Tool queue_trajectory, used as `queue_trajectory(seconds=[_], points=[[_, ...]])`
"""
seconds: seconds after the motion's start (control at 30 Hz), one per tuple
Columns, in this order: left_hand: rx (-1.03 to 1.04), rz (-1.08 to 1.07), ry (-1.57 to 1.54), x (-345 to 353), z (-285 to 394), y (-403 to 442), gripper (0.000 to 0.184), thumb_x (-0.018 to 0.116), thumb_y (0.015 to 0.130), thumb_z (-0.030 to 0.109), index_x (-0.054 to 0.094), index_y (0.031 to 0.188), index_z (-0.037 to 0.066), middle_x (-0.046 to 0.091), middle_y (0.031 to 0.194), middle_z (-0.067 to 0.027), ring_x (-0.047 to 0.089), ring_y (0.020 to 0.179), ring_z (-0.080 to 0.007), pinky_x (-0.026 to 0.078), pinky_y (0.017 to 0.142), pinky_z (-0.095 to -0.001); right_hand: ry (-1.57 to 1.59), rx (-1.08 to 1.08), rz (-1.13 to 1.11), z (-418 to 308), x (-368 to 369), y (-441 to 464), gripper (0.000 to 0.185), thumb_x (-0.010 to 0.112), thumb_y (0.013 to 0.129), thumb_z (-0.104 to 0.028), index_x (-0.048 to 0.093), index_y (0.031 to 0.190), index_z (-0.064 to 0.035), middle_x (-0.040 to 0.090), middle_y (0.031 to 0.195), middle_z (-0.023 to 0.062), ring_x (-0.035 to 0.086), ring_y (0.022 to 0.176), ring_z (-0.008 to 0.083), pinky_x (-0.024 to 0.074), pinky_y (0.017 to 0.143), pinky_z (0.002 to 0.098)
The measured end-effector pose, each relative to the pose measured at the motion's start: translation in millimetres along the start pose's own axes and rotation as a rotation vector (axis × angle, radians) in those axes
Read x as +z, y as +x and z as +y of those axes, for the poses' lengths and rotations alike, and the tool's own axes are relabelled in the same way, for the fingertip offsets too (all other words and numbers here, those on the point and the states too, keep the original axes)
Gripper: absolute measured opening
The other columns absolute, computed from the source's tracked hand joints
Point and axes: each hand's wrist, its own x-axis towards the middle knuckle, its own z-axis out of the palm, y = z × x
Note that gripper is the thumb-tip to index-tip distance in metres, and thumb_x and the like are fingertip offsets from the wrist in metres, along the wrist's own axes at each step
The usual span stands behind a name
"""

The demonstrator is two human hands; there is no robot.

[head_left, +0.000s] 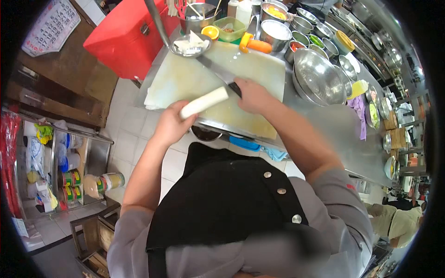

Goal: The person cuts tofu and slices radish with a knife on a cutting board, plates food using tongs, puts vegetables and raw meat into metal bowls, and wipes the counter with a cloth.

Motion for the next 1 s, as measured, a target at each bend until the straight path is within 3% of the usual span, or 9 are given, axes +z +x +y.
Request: queue_trajectory(seconds=[0.17,0.3,0.43,0.47,0.57,0.63,0.7,0.87,1.0], points=[[-0.191,-0.103,0.021,-7,26,23,0.031,0.073,0.083,0.019,0.059,0.104,0.001,0.068,0.097,-0.0192,0.068,0.09,-0.0347,0.053,0.079,-0.0406,0.264,0.062,-0.108,52,-29,-86,0.057,0.063,0.077,-0.016,0.053,0.132,-0.0067,0.064,0.115,0.0219,0.061,0.108,0.0355,0.0487,0.094,0.0402],[0.023,0.033,0.306,27,31,60,0.032,0.074,0.081,0.014,0.056,0.105,0.004,0.066,0.094,-0.0189,0.066,0.083,-0.0382,0.053,0.075,-0.0429,0.555,0.15,-0.029,77,-49,-152,0.04,0.061,0.084,-0.017,0.056,0.121,-0.0028,0.064,0.093,0.0164,0.063,0.085,0.0263,0.0504,0.077,0.0379],[0.425,-0.02,0.474,57,33,86,0.046,0.078,0.078,0.023,0.06,0.118,0.01,0.067,0.104,-0.0119,0.063,0.101,-0.0325,0.045,0.092,-0.045,0.826,0.504,-0.11,90,-27,-198,0.034,0.057,0.088,-0.013,0.053,0.119,-0.0003,0.061,0.08,0.0114,0.062,0.065,0.0179,0.0501,0.06,0.0341],[0.388,-0.138,0.455,62,35,87,0.048,0.077,0.079,0.027,0.062,0.121,0.012,0.066,0.111,-0.0103,0.061,0.106,-0.03,0.04,0.098,-0.0456,0.821,0.481,-0.091,85,-17,-201,0.028,0.056,0.09,-0.011,0.052,0.115,0.0006,0.059,0.075,0.0092,0.06,0.057,0.0131,0.0471,0.051,0.0302],[0.448,-0.177,0.431,77,38,88,0.048,0.078,0.078,0.028,0.061,0.12,0.011,0.065,0.112,-0.0133,0.062,0.104,-0.0332,0.046,0.093,-0.0448,0.822,0.63,-0.126,64,-7,-207,0.026,0.058,0.093,-0.015,0.052,0.113,0.0009,0.061,0.077,0.0149,0.064,0.062,0.0243,0.0496,0.058,0.036],[0.427,-0.211,0.359,83,43,95,0.046,0.077,0.079,0.026,0.061,0.119,0.01,0.064,0.113,-0.0143,0.062,0.104,-0.0337,0.047,0.091,-0.0442,0.611,0.5,0.093,65,21,-214,0.029,0.059,0.094,-0.02,0.052,0.113,0.0007,0.064,0.081,0.0232,0.063,0.074,0.0405,0.0502,0.069,0.0442],[0.437,-0.254,0.28,86,47,100,0.043,0.075,0.08,0.024,0.061,0.118,0.01,0.064,0.113,-0.0153,0.061,0.103,-0.0345,0.049,0.089,-0.0435,0.61,0.543,0.159,35,12,-213,0.03,0.059,0.094,-0.021,0.052,0.114,0.0002,0.064,0.084,0.0261,0.062,0.08,0.046,0.0494,0.073,0.047],[0.454,-0.37,0.262,90,55,116,0.038,0.071,0.081,0.018,0.06,0.116,0.008,0.061,0.113,-0.0168,0.06,0.104,-0.0373,0.05,0.09,-0.0414,0.468,0.532,0.206,0,9,-216,0.028,0.06,0.093,-0.018,0.054,0.116,-0.0033,0.065,0.083,0.0257,0.064,0.081,0.0442,0.0502,0.072,0.0488],[0.589,-0.285,0.209,98,51,129,0.037,0.07,0.081,0.016,0.059,0.114,0.006,0.059,0.111,-0.0173,0.059,0.104,-0.0379,0.049,0.091,-0.0423,0.388,0.567,0.225,-16,13,-215,0.027,0.06,0.092,-0.018,0.054,0.115,-0.0047,0.065,0.081,0.0253,0.064,0.08,0.0446,0.0507,0.071,0.0505]])
